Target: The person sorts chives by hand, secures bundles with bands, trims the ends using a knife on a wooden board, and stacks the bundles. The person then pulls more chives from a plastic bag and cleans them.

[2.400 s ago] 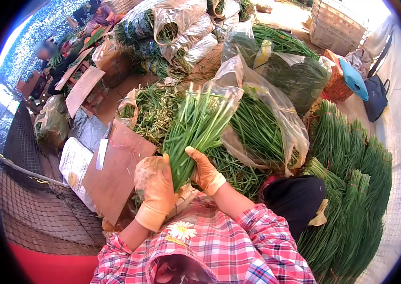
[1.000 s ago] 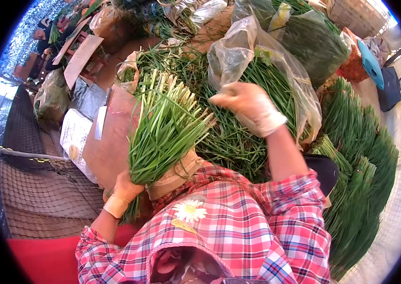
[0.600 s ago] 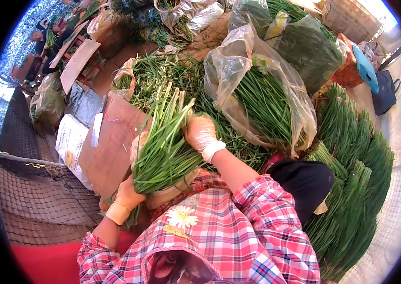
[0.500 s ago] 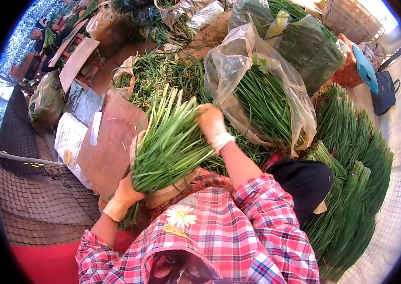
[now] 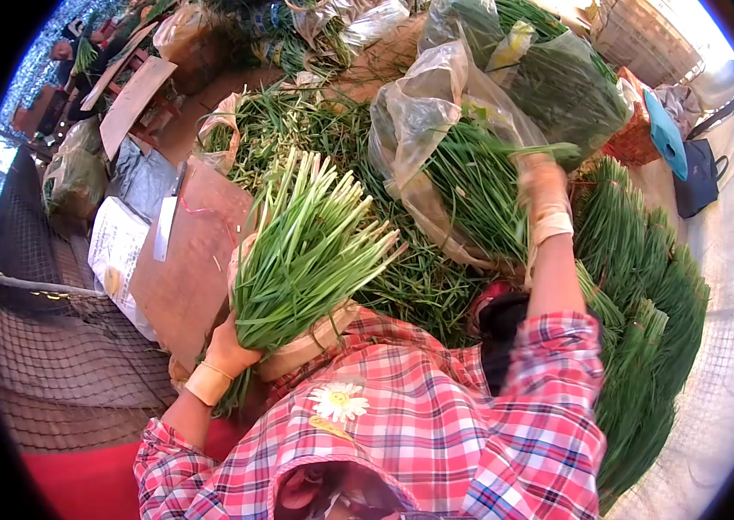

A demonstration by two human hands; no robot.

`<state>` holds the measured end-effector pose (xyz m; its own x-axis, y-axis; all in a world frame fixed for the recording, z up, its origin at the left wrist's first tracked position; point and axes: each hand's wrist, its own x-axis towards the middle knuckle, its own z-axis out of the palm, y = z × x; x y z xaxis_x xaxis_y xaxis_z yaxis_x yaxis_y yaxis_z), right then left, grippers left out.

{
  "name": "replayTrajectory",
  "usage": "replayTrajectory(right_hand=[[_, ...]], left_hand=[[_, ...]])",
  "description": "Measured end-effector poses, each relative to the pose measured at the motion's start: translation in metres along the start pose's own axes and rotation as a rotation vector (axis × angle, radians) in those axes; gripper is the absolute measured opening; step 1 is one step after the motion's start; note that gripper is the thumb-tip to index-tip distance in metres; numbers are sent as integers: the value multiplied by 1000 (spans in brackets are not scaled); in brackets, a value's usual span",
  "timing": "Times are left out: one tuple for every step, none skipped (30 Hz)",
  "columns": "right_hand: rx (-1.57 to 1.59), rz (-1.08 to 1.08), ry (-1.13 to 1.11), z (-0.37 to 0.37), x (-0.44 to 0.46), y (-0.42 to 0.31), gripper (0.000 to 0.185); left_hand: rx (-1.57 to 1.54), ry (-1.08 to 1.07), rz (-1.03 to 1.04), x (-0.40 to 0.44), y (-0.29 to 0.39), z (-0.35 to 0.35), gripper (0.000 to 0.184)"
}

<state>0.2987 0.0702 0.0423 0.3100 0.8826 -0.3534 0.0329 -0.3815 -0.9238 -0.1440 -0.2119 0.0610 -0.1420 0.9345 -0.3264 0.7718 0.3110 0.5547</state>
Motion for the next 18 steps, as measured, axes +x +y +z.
replayTrajectory(right_hand=[[-720,131,-338,22,-18,-7,37],[-1390,4,-774,43,-35,-13,54],[-1530,-323,-718,38,-57,-9,55],[-1337,-608,-512,47,-66,-4,52],[-979,-726,-485,57,-81,-19,43],[-856,-768,-512,72,-101,-39,45],[-710,-540,-681,87,-124,-55,47],[-821,-579,-730,105,-129,-51,57],[-896,-793,-661,124,-129,-27,61],[-996,-344,-927,145,-143,-38,71],[-1041,-340,-960,160,-148,-26,69],[-1115,-486,-956,181,-146,16,56],[-1116,-488,-949,181,-157,24,56],[-700,-257,-1042,179,-169,32,41],[-278,-31,-1092,178,-173,37,26],[75,149,-996,174,-167,42,20],[421,319,-876,165,-159,45,16],[792,339,-815,156,-147,43,10]], left_hand=[[-1,23,0,0,1,3,70],[-2,45,-5,-2,0,4,69],[-1,45,-12,-2,0,5,69],[67,44,-37,-2,-1,7,72],[132,38,-64,-3,-1,11,75],[132,32,-70,-4,-2,15,75],[169,65,-73,-4,-4,21,79],[209,100,-71,-5,-5,23,84],[217,92,-69,-8,-4,24,84],[241,115,-44,-8,-2,25,87],[262,137,-19,-9,0,27,91],[262,143,-9,-8,4,25,91],[239,152,-28,-10,9,22,72],[216,158,-51,-13,12,21,54],[213,159,-47,-12,9,21,54],[128,150,-21,-11,3,18,54],[40,144,6,-10,-3,16,54],[36,118,-39,-9,-5,13,57]])
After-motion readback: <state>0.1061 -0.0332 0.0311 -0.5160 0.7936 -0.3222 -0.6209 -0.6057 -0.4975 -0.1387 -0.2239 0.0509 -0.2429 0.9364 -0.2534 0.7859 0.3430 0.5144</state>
